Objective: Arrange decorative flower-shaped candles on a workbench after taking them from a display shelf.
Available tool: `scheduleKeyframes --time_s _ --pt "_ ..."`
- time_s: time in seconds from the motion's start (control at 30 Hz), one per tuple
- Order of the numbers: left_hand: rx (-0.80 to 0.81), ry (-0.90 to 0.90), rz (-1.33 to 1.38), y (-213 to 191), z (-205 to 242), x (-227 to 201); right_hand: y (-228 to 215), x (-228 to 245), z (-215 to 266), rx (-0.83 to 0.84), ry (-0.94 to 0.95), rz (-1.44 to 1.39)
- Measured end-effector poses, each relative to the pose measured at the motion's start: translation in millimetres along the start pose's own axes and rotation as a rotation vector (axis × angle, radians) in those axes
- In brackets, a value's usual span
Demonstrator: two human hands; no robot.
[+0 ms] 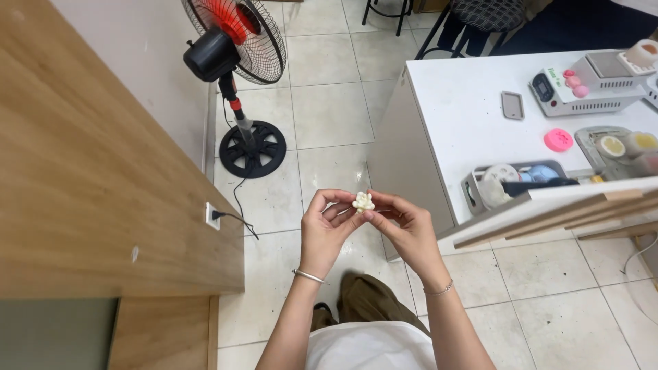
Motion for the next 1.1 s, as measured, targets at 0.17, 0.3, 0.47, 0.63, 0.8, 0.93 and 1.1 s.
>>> scheduleKeyframes --time_s 0.17,0.3,0.47,0.63,0.8,0.93,1.1 --pt "0.024 0.143 -0.19 -6 -90 0 5 -21 -93 0.007 0.044 -0.086" --pt "0.061 0.23 -0.347 0 -178 -9 0 -32 -180 -0.003 0.054 -0.096" --pt "0.077 0.217 -0.394 7 -302 0 -18 -49 -300 -0.005 0.036 -0.101" --pt "0.076 0.241 -0.421 21 -405 9 -39 -65 -397 -0.01 0.088 -0.087" --pt "0.111 0.234 -0.494 26 -494 23 -50 -95 -474 -0.049 0.15 -0.168" --pt "0.172 0.233 -0.532 31 -568 34 -58 -117 -535 -0.107 0.205 -0.187" --pt "0.259 0.228 -0.575 30 -680 43 -64 -141 -629 -0.18 0.23 -0.188"
Point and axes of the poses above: each hand's wrist, its own z-axis away from the middle knuckle, its own y-axis out of the palm, x = y × z, the point moved 4 cm from there along -z, towards the middle knuckle, and after that the axes turned 15 degrees about z, right-handed, at the moved point
